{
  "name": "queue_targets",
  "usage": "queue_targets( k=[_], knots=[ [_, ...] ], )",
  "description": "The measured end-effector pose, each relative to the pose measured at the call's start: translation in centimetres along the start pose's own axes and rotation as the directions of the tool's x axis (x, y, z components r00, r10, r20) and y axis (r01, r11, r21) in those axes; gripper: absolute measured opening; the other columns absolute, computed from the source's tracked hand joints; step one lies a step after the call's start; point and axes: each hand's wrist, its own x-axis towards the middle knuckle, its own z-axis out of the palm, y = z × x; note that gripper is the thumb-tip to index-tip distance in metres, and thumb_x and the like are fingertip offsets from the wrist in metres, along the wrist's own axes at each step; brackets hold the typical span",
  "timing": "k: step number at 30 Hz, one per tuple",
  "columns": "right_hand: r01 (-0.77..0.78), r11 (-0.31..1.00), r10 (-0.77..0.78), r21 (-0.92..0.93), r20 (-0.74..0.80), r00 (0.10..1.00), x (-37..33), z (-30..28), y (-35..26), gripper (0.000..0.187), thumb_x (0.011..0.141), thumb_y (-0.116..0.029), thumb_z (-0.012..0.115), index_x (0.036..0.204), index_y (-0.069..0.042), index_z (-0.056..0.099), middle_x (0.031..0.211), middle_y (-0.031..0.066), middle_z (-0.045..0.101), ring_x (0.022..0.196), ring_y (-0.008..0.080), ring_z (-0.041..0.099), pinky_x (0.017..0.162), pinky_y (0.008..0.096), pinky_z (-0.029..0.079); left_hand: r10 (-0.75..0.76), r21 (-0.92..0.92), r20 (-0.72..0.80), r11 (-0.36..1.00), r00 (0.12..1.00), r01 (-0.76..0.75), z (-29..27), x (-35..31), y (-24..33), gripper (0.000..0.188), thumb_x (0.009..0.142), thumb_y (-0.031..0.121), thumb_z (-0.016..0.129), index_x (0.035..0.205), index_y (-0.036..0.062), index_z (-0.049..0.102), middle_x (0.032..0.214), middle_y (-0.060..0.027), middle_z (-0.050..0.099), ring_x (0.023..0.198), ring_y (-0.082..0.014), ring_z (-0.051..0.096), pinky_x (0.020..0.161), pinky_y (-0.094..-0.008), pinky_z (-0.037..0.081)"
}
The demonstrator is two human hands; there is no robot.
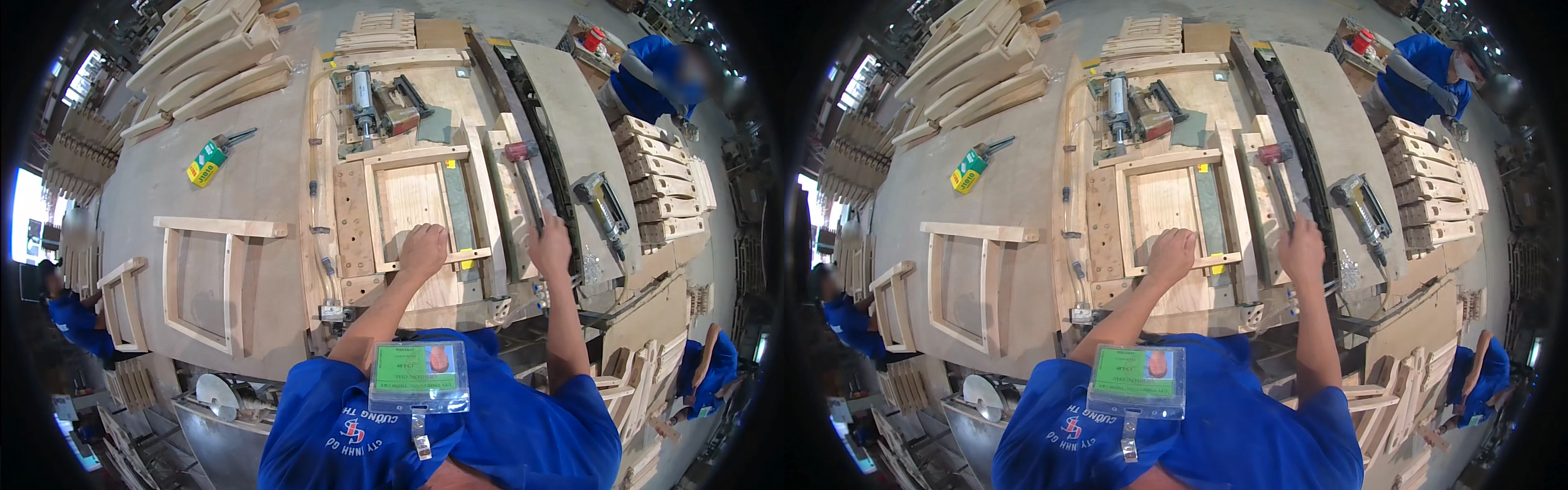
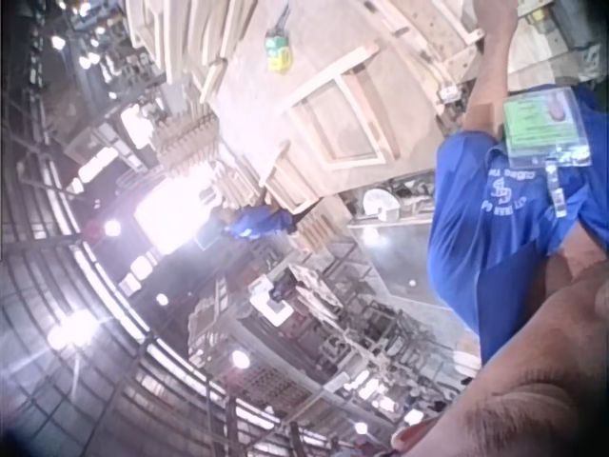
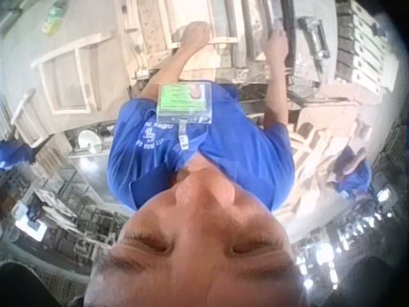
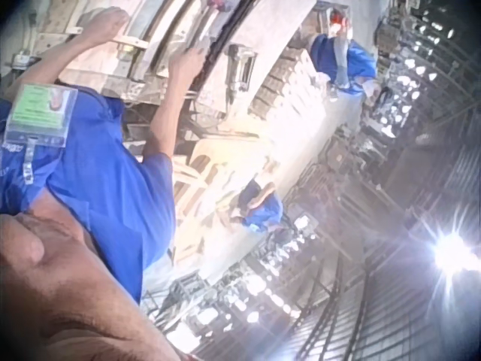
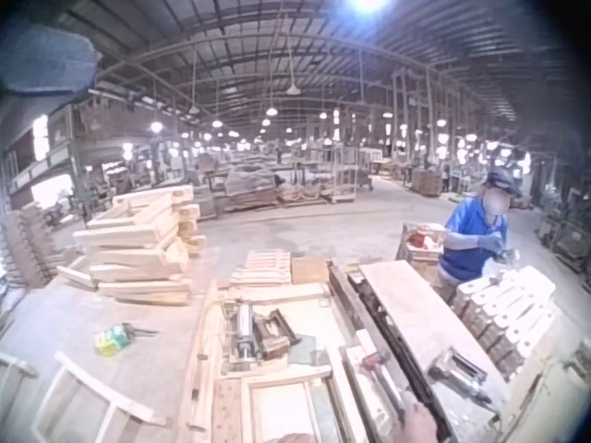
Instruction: The person assembles wooden chair frames by placing small wooden pieces into a jig, tapping them with a mallet, and fastening them with a pneumatic nail gun. The person repeats this process for multiple frames, moving completed frames aside and picking up new pieces.
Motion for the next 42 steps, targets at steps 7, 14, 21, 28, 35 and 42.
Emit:
queue_targets(
  k=[7,14,21,28,35,42],
  knots=[
    [0.044,0.997,-0.037,0.055,-0.133,0.99,4.6,6.4,1.6,0.038,0.095,-0.019,0.068,0.128,0.001,0.063,0.095,0.0171,0.067,0.089,0.0398,0.069,0.081,0.0486,0.056,-0.001,-0.016,-0.004,1.0,1.0,0.001,0.4,0.6,0.7,0.03,0.103,0.024,0.055,0.095,0.0001,0.072,0.094,-0.0216,0.072,0.094,-0.0395,0.067,0.09,-0.0502,0.054],
    [-0.467,0.38,0.23,0.799,0.407,0.884,1.1,0.0,-4.6,0.022,0.108,-0.029,0.061,0.103,-0.007,0.061,0.07,-0.005,0.048,0.051,0.0041,0.042,0.041,0.0245,0.032,-0.048,0.01,-0.06,0.999,0.997,0.048,0.4,-0.1,-0.6,0.025,0.099,0.024,0.061,0.095,0.0018,0.072,0.091,-0.0206,0.071,0.091,-0.041,0.067,0.085,-0.0513,0.054],
    [0.065,0.22,0.189,0.973,-0.108,0.976,-5.4,-15.0,-6.3,0.034,0.113,-0.04,0.052,0.113,-0.006,0.056,0.069,-0.0028,0.045,0.049,0.004,0.039,0.039,0.0218,0.032,-0.027,0.01,0.013,1.0,1.0,0.027,-0.1,-0.1,-0.5,0.03,0.101,0.027,0.058,0.095,0.0014,0.073,0.095,-0.0209,0.073,0.097,-0.0399,0.067,0.09,-0.0503,0.053],
    [0.325,0.685,-0.105,0.652,-0.353,0.93,-16.1,-2.8,-2.7,0.039,0.108,-0.043,0.051,0.093,-0.006,0.054,0.067,0.008,0.05,0.055,0.0259,0.051,0.053,0.039,0.042,-0.013,0.018,0.046,1.0,0.999,0.012,0.0,0.5,0.4,0.03,0.102,0.026,0.058,0.096,0.0015,0.074,0.095,-0.0204,0.073,0.097,-0.0387,0.067,0.09,-0.0499,0.053],
    [-0.318,0.666,0.131,0.674,0.314,0.94,-11.6,-3.8,-7.9,0.045,0.112,-0.04,0.047,0.086,-0.004,0.058,0.07,0.0001,0.053,0.065,0.0101,0.048,0.058,0.0321,0.042,-0.006,0.08,0.042,0.997,0.999,0.003,0.0,0.1,-1.2,0.029,0.101,0.028,0.058,0.097,0.0036,0.074,0.097,-0.0182,0.074,0.095,-0.0376,0.067,0.09,-0.0495,0.052],
    [0.459,0.182,-0.35,0.869,-0.379,0.857,2.9,-10.1,-21.8,0.047,0.114,-0.046,0.041,0.097,-0.004,0.053,0.065,-0.0015,0.049,0.052,0.0053,0.041,0.048,0.0229,0.031,-0.021,0.015,0.001,1.0,1.0,0.021,-0.9,-0.8,-1.2,0.029,0.1,0.027,0.057,0.093,0.0044,0.072,0.093,-0.0173,0.073,0.095,-0.037,0.067,0.09,-0.0499,0.051]
  ],
)
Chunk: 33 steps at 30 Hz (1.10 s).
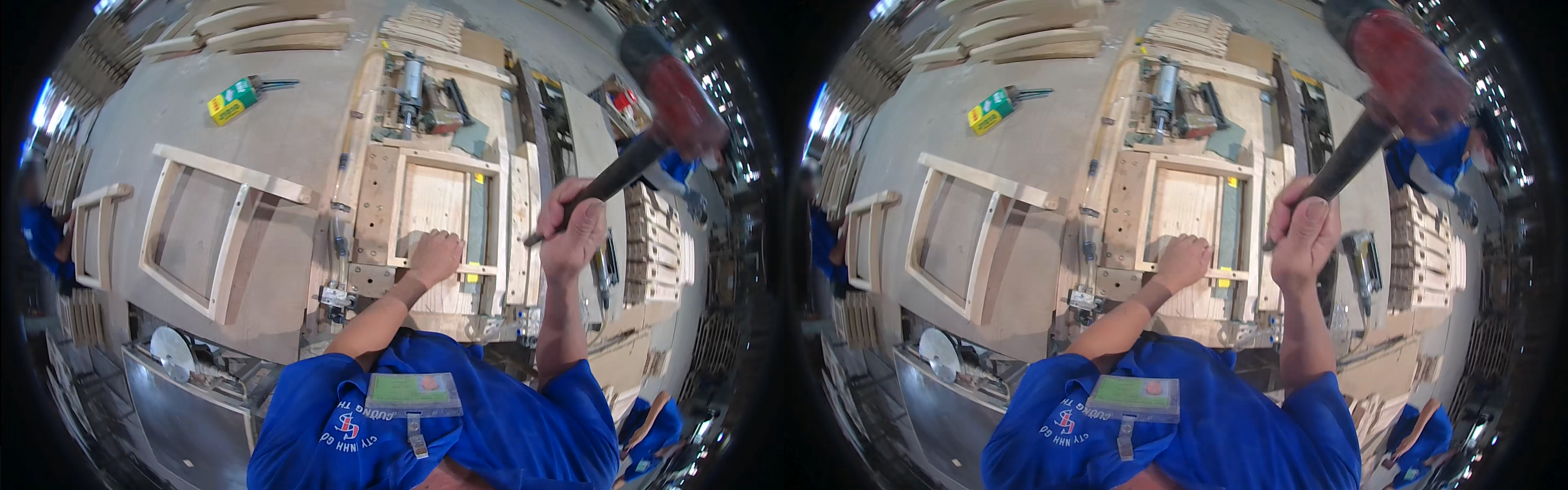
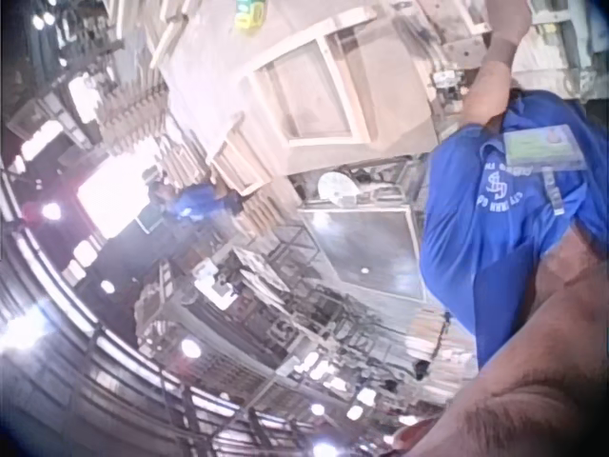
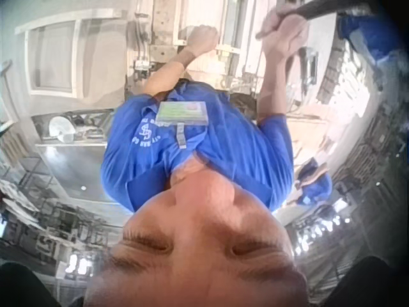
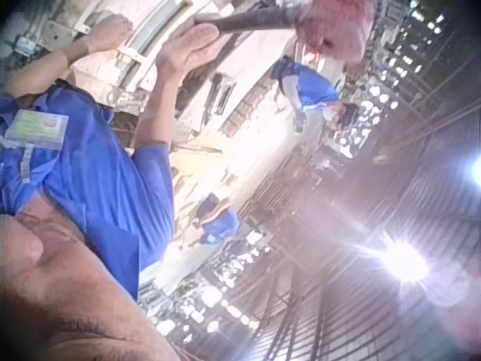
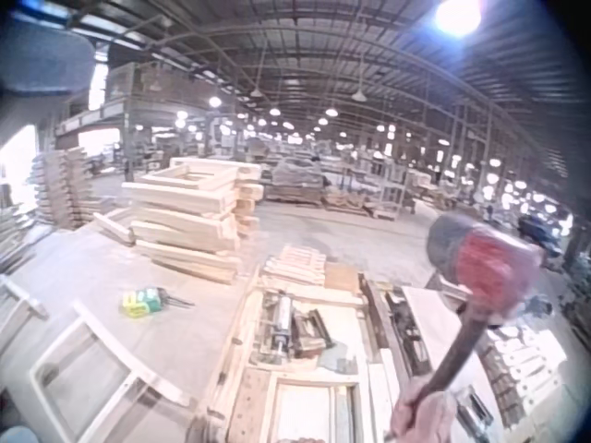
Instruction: The person assembles wooden chair frames by placing small wooden pieces into a jig, tapping them with a mallet, and fastening them with a pneumatic nail gun. The person repeats this process for multiple frames, moving completed frames aside and picking up new pieces.
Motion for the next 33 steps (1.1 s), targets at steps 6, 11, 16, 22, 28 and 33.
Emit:
queue_targets(
  k=[6,11,16,22,28,33],
  knots=[
    [0.056,0.812,0.165,-0.58,0.321,0.933,-4.3,0.4,19.7,0.051,0.109,-0.049,0.049,0.098,0.0,0.058,0.07,0.0145,0.056,0.061,0.0219,0.058,0.058,0.0396,0.045,0.073,0.064,0.048,0.995,0.996,-0.076,0.8,1.0,1.7,0.023,0.098,0.026,0.06,0.095,0.0057,0.072,0.092,-0.018,0.073,0.091,-0.0359,0.069,0.087,-0.0487,0.052],
    [-0.266,0.854,0.459,-0.447,0.406,0.79,-3.1,4.1,15.0,0.05,0.109,-0.046,0.055,0.092,0.0,0.058,0.067,0.0113,0.053,0.065,0.0179,0.05,0.062,0.0389,0.045,-0.047,0.141,0.062,0.989,0.997,0.038,0.5,-0.1,-0.2,0.026,0.099,0.03,0.061,0.102,0.0062,0.072,0.097,-0.0164,0.073,0.096,-0.0336,0.069,0.088,-0.0471,0.052],
    [-0.299,0.9,0.381,-0.316,0.243,0.892,-2.3,0.3,11.3,0.042,0.108,-0.041,0.061,0.092,-0.002,0.061,0.068,0.0003,0.048,0.067,0.0088,0.045,0.058,0.0314,0.039,-0.019,0.007,-0.007,1.0,1.0,0.019,0.0,0.2,0.3,0.028,0.099,0.028,0.063,0.091,0.0032,0.074,0.088,-0.0195,0.072,0.091,-0.0363,0.069,0.085,-0.0481,0.053],
    [-0.305,0.52,0.267,-0.798,-0.187,0.945,-5.6,-9.1,15.7,0.042,0.105,-0.041,0.062,0.093,-0.001,0.066,0.07,0.0224,0.064,0.066,0.0406,0.064,0.062,0.0493,0.048,0.025,0.006,-0.053,1.0,0.998,-0.025,0.6,0.6,0.4,0.025,0.098,0.026,0.064,0.097,0.0036,0.074,0.095,-0.0176,0.075,0.092,-0.037,0.069,0.088,-0.0489,0.054],
    [-0.558,0.111,0.415,-0.823,-0.471,0.778,-8.2,-13.3,17.7,0.03,0.101,-0.031,0.064,0.11,-0.003,0.067,0.111,0.0251,0.069,0.104,0.0459,0.068,0.087,0.0568,0.052,0.031,-0.008,0.036,1.0,0.999,-0.031,0.8,1.3,1.9,0.03,0.1,0.03,0.061,0.092,0.0037,0.074,0.09,-0.0171,0.073,0.09,-0.0381,0.067,0.087,-0.0489,0.052],
    [-0.276,0.076,0.328,-0.958,-0.238,0.914,-9.6,-14.7,16.9,0.044,0.086,-0.021,0.076,0.127,-0.007,0.066,0.128,0.0189,0.062,0.118,0.0413,0.058,0.096,0.0532,0.049,0.084,-0.08,0.214,0.994,0.973,-0.068,2.6,1.3,3.0,0.037,0.103,0.034,0.058,0.088,0.0039,0.075,0.085,-0.0158,0.071,0.089,-0.0385,0.065,0.089,-0.0491,0.05]
  ],
)
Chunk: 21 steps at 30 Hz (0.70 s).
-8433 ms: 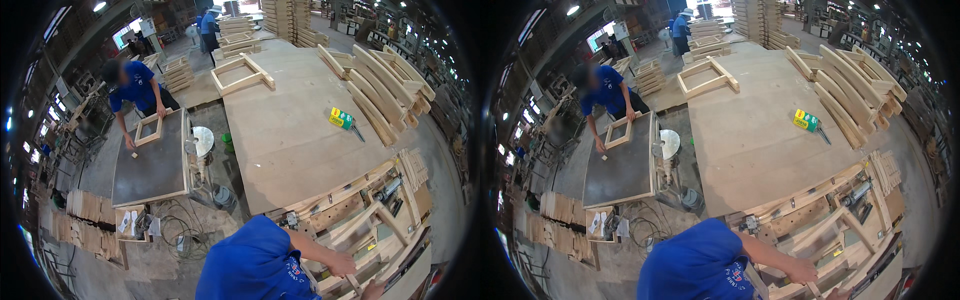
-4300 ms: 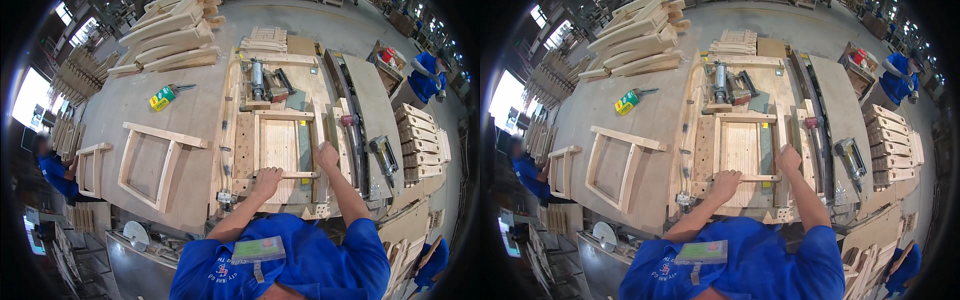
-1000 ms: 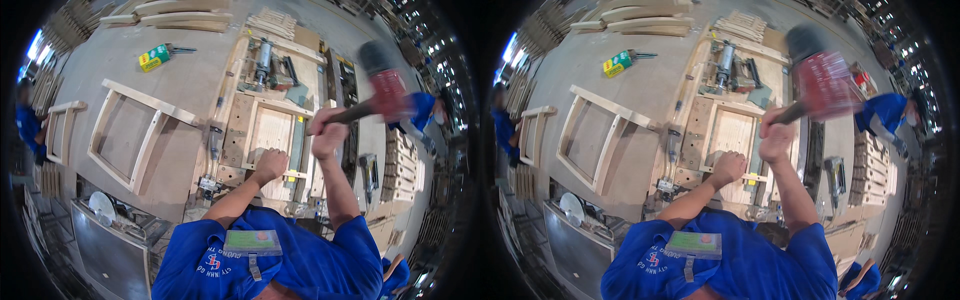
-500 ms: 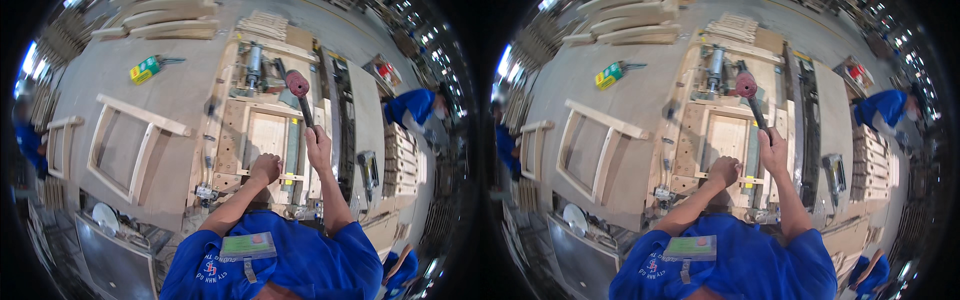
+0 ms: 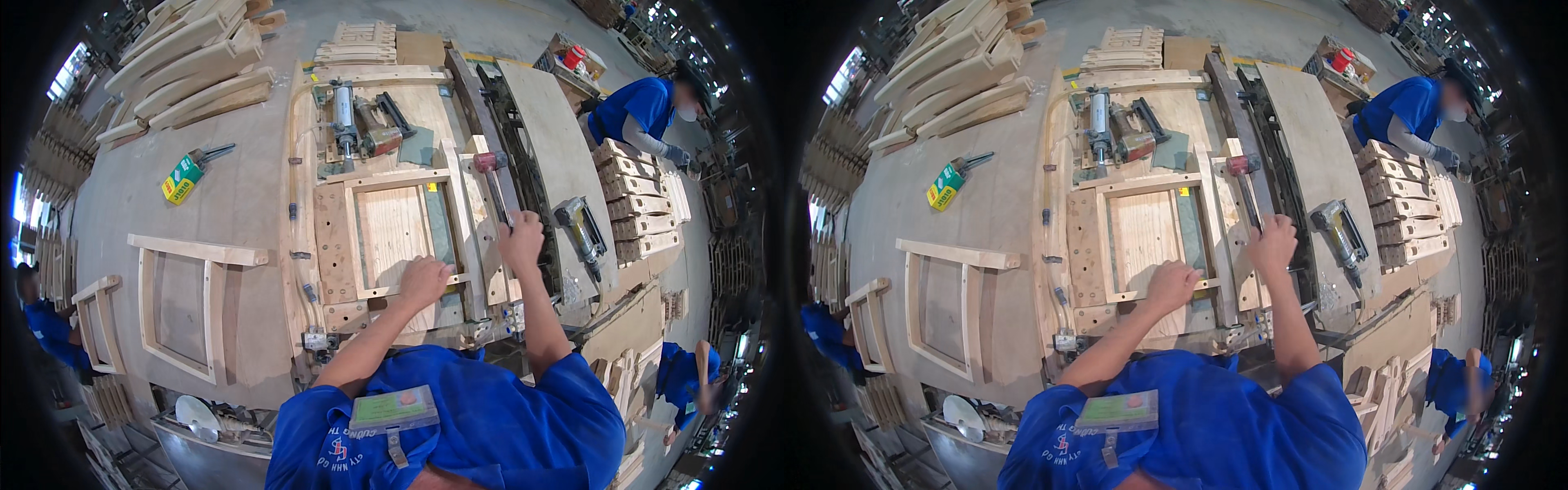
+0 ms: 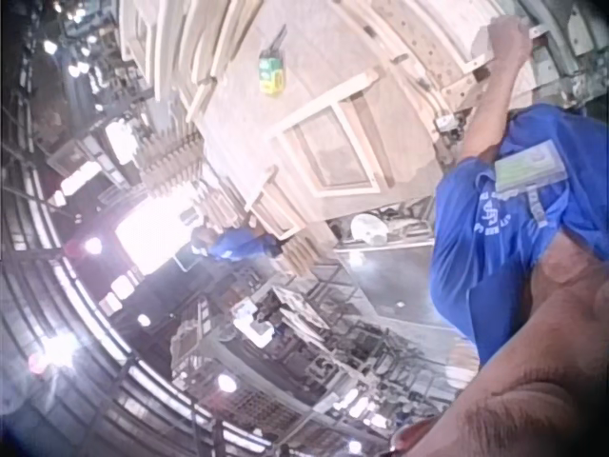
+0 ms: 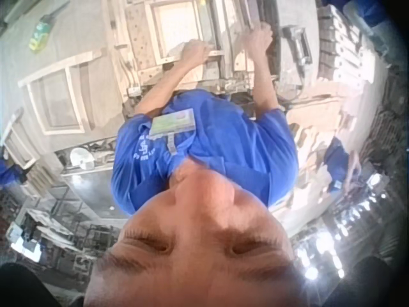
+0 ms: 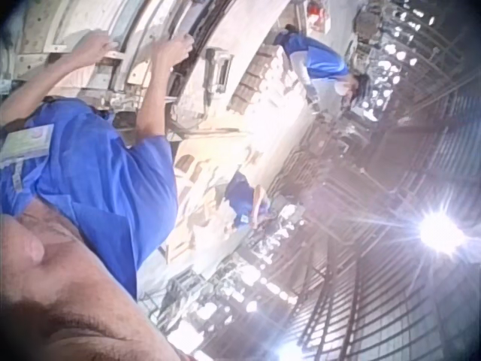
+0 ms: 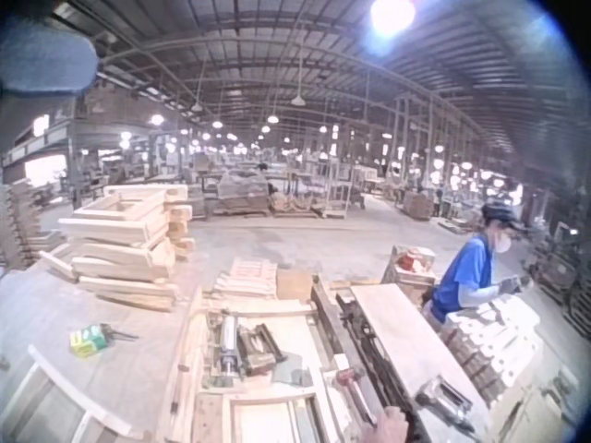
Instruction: The person assembles wooden chair frames by placing small wooden pieces into a jig, tapping them with a mallet, and fastening them with a pneumatic nail gun. The person repeats this process for multiple frames, moving completed frames aside and picking up new pieces.
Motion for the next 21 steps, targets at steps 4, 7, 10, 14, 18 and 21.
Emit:
queue_targets(
  k=[4,7,10,14,18,21],
  knots=[
    [-0.069,0.997,0.062,-0.018,-0.252,0.966,0.3,-4.0,6.0,0.054,0.081,-0.011,0.077,0.132,-0.006,0.061,0.128,0.0221,0.061,0.116,0.0428,0.059,0.097,0.0537,0.048,-0.014,0.017,0.023,1.0,1.0,0.013,1.8,0.2,2.3,0.043,0.105,0.036,0.053,0.087,0.004,0.076,0.095,-0.02,0.07,0.095,-0.0406,0.064,0.092,-0.0514,0.049],
    [-0.213,0.965,0.18,-0.153,-0.207,0.962,-0.4,-5.6,11.5,0.065,0.08,-0.005,0.072,0.142,-0.005,0.053,0.124,0.0264,0.061,0.114,0.0448,0.059,0.099,0.054,0.047,-0.046,0.03,0.112,0.999,0.993,0.043,1.8,1.5,2.8,0.046,0.106,0.037,0.051,0.088,0.0034,0.076,0.099,-0.0229,0.069,0.096,-0.0422,0.065,0.094,-0.0529,0.048],
    [-0.213,0.946,0.188,-0.244,-0.118,0.975,-0.1,-5.1,13.6,0.07,0.079,-0.001,0.068,0.147,-0.004,0.049,0.123,0.0273,0.062,0.113,0.0456,0.06,0.1,0.0533,0.047,-0.051,0.055,0.155,0.998,0.987,0.043,1.8,2.3,2.4,0.049,0.106,0.038,0.05,0.088,0.0017,0.076,0.095,-0.0236,0.069,0.096,-0.0425,0.065,0.094,-0.0529,0.049],
    [-0.191,0.944,0.214,-0.268,0.057,0.975,3.0,-5.8,15.9,0.077,0.078,-0.005,0.068,0.151,-0.006,0.044,0.125,0.0275,0.064,0.117,0.0461,0.061,0.101,0.0527,0.049,-0.101,0.02,0.183,0.995,0.978,0.099,1.2,2.5,2.6,0.045,0.104,0.036,0.054,0.087,0.0003,0.075,0.09,-0.0232,0.069,0.094,-0.0419,0.065,0.092,-0.0517,0.05],
    [-0.128,0.976,0.161,-0.174,0.191,0.968,3.6,-8.3,16.0,0.073,0.082,-0.012,0.066,0.15,-0.007,0.041,0.108,0.028,0.07,0.107,0.0489,0.067,0.091,0.057,0.054,-0.03,-0.071,0.034,0.997,0.999,0.032,-1.4,0.3,1.9,0.037,0.1,0.032,0.062,0.086,-0.001,0.073,0.089,-0.0212,0.07,0.092,-0.0396,0.066,0.09,-0.0491,0.05],
    [-0.084,0.967,0.108,-0.241,0.088,0.99,1.9,-11.3,14.7,0.05,0.088,-0.017,0.068,0.134,-0.004,0.053,0.08,0.0168,0.071,0.074,0.0418,0.071,0.07,0.0511,0.058,-0.01,-0.161,-0.053,0.987,0.999,0.001,-3.0,-1.6,2.3,0.032,0.099,0.029,0.065,0.088,-0.0005,0.072,0.089,-0.0182,0.07,0.09,-0.0372,0.066,0.086,-0.0479,0.051]
  ],
)
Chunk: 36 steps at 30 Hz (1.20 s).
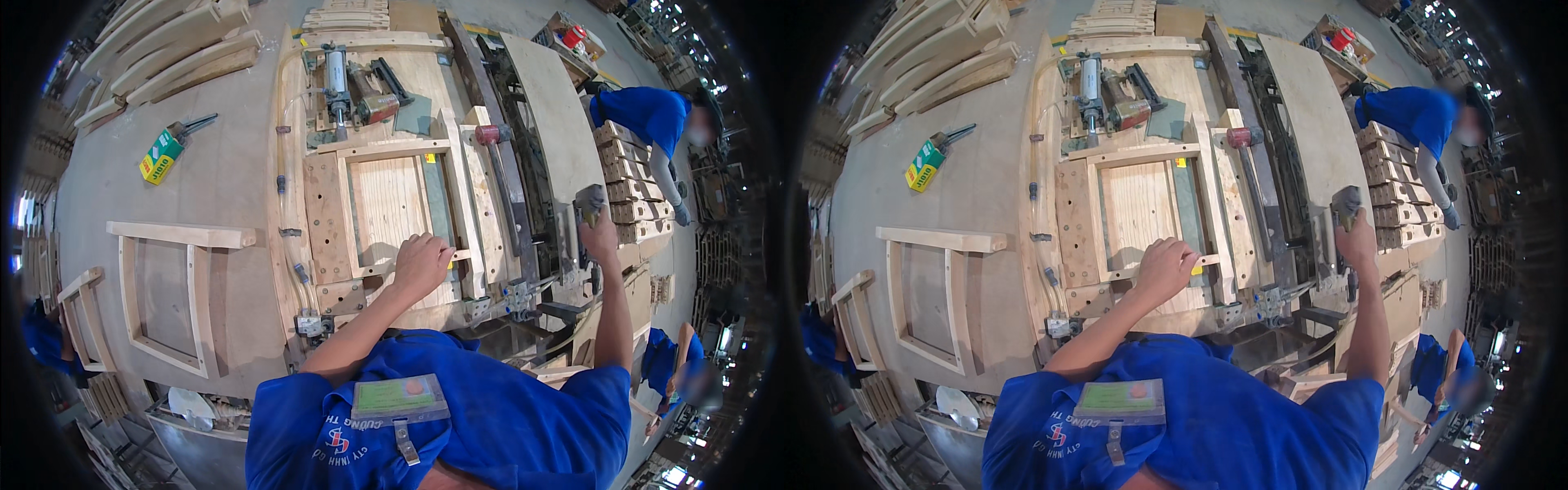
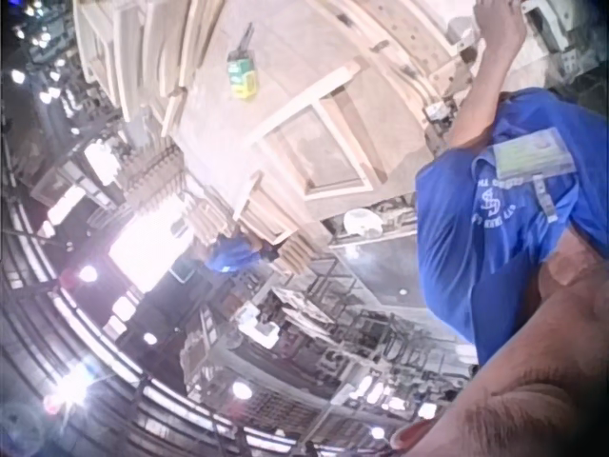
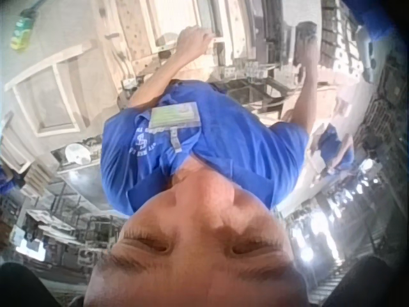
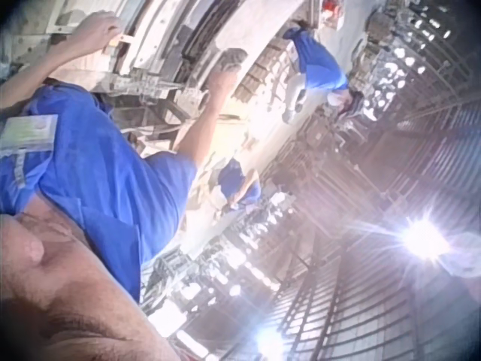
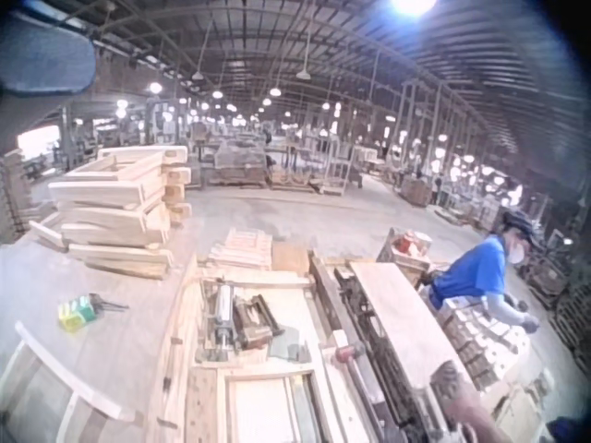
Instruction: The person assembles wooden chair frames by placing small wooden pieces into a jig, tapping them with a mallet, and fastening them with a pneumatic nail gun. The person repeats this process for multiple frames, moving completed frames aside and picking up new pieces.
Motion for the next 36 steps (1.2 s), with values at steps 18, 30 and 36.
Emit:
queue_targets(
  k=[18,30,36],
  knots=[
    [-0.476,0.456,-0.136,0.752,0.588,0.797,-16.4,-0.7,-17.8,0.022,0.105,-0.016,0.065,0.122,-0.004,0.059,0.077,-0.0027,0.059,0.056,0.0049,0.051,0.049,0.0239,0.041,-0.244,-0.391,0.671,0.686,0.7,0.614,8.7,-2.4,2.3,0.046,0.1,0.04,0.066,0.109,-0.0049,0.073,0.094,-0.024,0.072,0.091,-0.0338,0.071,0.077,-0.0441,0.054],
    [-0.333,0.674,-0.147,0.659,0.562,0.814,-15.4,-0.1,-18.4,0.035,0.099,-0.009,0.064,0.13,0.002,0.056,0.106,0.0167,0.071,0.098,0.0243,0.069,0.088,0.0388,0.054,-0.291,-0.344,0.689,0.675,0.663,0.653,9.1,-2.0,1.6,0.046,0.096,0.041,0.067,0.106,-0.0038,0.075,0.101,-0.0296,0.075,0.103,-0.0426,0.073,0.087,-0.0481,0.056],
    [-0.504,0.397,-0.149,0.768,0.595,0.79,-11.0,-0.4,-19.8,0.029,0.103,-0.014,0.066,0.128,-0.002,0.057,0.079,-0.0008,0.058,0.057,0.0079,0.051,0.051,0.0265,0.041,-0.341,-0.381,0.423,0.774,0.84,0.506,7.0,1.3,2.5,0.044,0.096,0.04,0.066,0.099,-0.0042,0.072,0.093,-0.0288,0.073,0.093,-0.0456,0.073,0.081,-0.0513,0.055]
  ],
)
